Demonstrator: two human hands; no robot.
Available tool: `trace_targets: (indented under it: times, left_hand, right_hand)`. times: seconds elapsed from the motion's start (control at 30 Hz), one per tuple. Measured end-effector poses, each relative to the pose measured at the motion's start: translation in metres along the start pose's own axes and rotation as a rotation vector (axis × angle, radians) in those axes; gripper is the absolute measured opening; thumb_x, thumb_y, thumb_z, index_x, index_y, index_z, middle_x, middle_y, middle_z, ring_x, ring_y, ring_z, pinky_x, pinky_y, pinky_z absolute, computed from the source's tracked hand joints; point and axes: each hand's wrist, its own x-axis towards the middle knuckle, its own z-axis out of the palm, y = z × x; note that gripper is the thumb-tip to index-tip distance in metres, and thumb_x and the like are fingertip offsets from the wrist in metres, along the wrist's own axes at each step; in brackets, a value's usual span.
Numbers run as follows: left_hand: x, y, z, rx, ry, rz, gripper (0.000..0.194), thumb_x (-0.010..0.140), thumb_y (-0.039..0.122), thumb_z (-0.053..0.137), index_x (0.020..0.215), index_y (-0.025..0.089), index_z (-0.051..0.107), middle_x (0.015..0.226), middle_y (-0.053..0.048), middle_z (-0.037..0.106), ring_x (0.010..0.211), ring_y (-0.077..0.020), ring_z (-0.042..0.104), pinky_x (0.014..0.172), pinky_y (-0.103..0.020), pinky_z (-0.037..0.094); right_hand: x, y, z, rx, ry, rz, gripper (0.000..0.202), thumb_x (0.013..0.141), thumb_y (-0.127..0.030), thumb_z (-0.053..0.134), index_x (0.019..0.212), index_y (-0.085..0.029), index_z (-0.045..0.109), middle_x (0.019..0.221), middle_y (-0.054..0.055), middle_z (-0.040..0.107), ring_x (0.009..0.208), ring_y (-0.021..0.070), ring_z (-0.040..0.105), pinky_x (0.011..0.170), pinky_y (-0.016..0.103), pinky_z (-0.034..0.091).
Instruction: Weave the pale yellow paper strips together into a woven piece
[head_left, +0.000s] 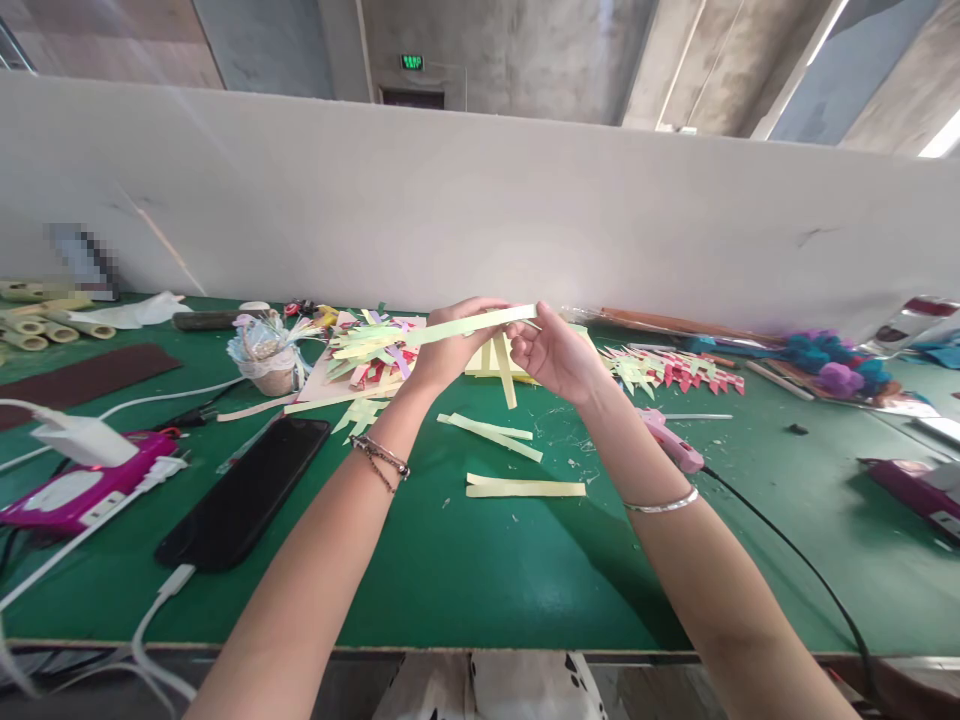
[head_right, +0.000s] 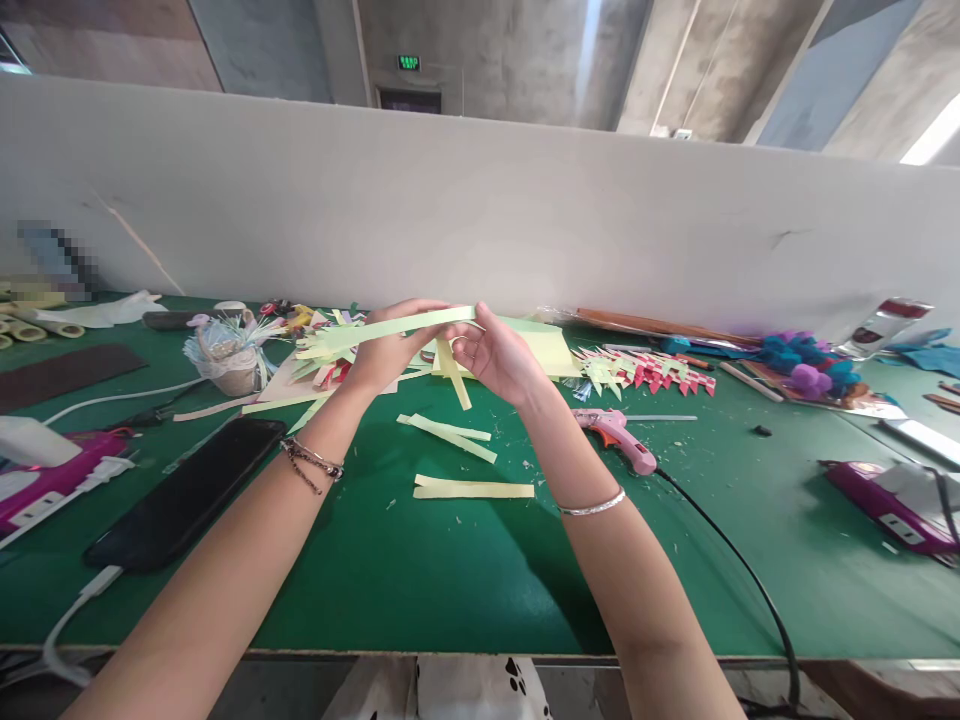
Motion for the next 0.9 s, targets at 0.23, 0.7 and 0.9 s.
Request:
trace_targets:
  times: [0.23,0.7,0.9]
  left_hand:
    - [0.004,-0.024,0.012,-0.324,0.132,-0.209,0.037,0.072,0.042,0.063,0.102,0.021,0.062,0.076,-0.001,0.068,0.075,-0.0155,0.063,0.07,-0.027,0.048]
    - [-0.004,-0.03,0.027,-0.553,-0.04,-0.289,0.044,0.067,0.044,0.069,0.103,0.02,0.062,0.081,-0.003,0.069,0.079,-0.018,0.064,0.069,-0.027,0.049]
    - [-0.004,-0.032,0.024,-0.465,-0.058,-0.263,0.042,0.066,0.041,0.068,0.099,0.016,0.063,0.071,-0.001,0.067,0.063,-0.0131,0.061,0.057,-0.022,0.047]
  right_hand:
    - [-0.007,-0.001,0.007,-0.647,0.152,-0.128,0.074,0.067,-0.057,0.062,0.129,-0.026,0.037,0.118,0.009,0.048,0.108,0.0207,0.047,0.09,0.036,0.04]
    - [-0.007,-0.004,-0.001,-0.845,0.052,-0.031,0.023,0.079,-0.034,0.053,0.097,-0.02,0.054,0.111,0.007,0.055,0.112,0.0223,0.047,0.095,0.04,0.036]
    - [-0.004,0.0,-0.006,-0.658,-0.01,0.043,0.023,0.08,-0.033,0.054,0.097,-0.02,0.047,0.072,-0.001,0.058,0.074,0.0154,0.057,0.073,0.033,0.045]
